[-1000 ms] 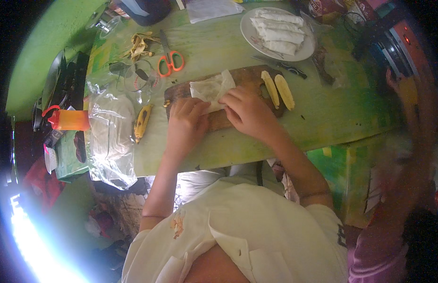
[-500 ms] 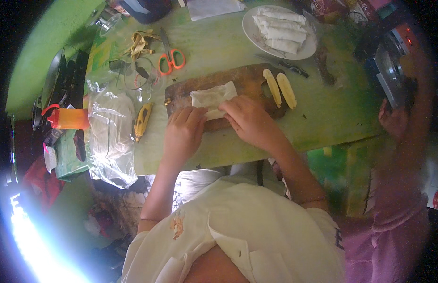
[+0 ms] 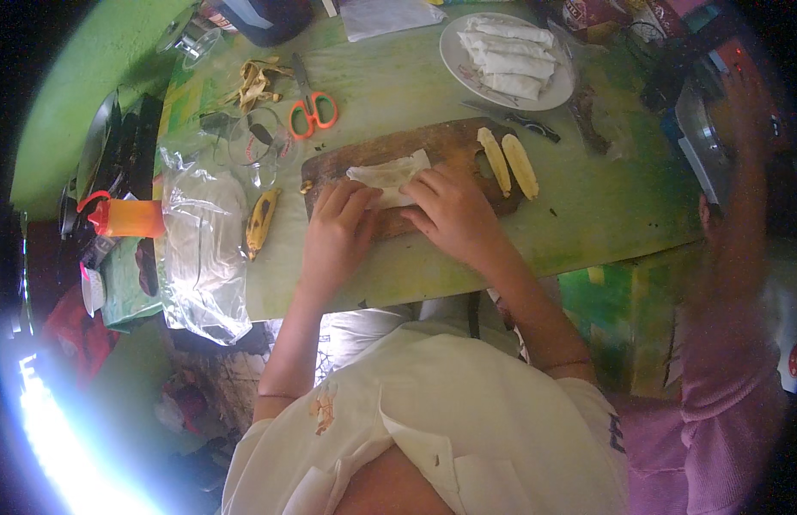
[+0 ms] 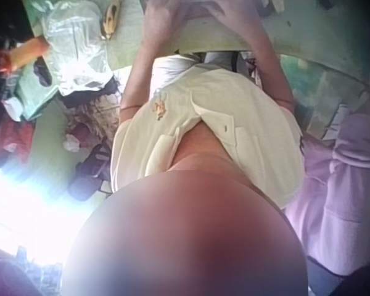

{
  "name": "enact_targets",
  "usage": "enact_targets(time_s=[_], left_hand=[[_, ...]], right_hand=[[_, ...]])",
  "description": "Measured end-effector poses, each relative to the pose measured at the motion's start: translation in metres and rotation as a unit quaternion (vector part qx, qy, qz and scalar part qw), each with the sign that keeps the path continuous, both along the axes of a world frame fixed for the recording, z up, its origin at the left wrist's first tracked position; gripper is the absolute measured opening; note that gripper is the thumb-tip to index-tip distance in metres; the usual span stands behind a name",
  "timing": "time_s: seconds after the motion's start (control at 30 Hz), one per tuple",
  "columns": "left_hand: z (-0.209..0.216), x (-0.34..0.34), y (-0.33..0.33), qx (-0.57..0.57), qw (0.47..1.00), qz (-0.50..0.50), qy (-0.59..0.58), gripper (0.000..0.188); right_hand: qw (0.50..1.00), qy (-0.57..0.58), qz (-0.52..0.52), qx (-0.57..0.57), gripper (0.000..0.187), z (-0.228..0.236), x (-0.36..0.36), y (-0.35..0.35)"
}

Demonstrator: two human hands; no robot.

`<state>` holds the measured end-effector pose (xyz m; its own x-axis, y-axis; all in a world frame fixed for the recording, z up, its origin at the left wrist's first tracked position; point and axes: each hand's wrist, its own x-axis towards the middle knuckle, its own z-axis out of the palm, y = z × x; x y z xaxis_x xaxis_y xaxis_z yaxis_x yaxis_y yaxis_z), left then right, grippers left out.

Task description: The person assembles banana rolls by placing sliced bananas on a thin dough sheet, adding a dark filling, and rolling the dough. The finished rolls are placed on a plate. The person uses a knife to slice bananas and a fork to assist with rolling.

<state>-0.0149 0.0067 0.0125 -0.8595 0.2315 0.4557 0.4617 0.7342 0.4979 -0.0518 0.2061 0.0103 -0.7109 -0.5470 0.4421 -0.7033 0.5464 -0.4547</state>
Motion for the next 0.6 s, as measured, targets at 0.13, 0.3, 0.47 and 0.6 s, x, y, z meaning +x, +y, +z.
enact_targets(time_s=[0.13,0.3,0.47,0.6], left_hand=[[-0.0030,-0.0020,-0.0013,-0.015,1.000,0.000,-0.007,0.025],[-0.0018,-0.0014,-0.0006,-0.031,0.999,0.005,-0.009,0.026],[-0.0059,-0.0003,-0.0039,-0.062,0.997,-0.020,0.045,0.029],[0.0004,0.0023,-0.0021,-0.033,0.999,-0.008,0.008,0.033]], right_hand=[[1.000,0.001,0.001,0.012,0.026,-0.0040,-0.0033,-0.0002],[1.000,0.012,-0.003,0.018,0.028,-0.0036,-0.0017,-0.0001],[0.998,0.048,0.005,0.040,0.031,-0.0022,0.0004,0.0000],[0.999,0.042,-0.017,0.025,0.029,-0.0086,0.0006,-0.0020]])
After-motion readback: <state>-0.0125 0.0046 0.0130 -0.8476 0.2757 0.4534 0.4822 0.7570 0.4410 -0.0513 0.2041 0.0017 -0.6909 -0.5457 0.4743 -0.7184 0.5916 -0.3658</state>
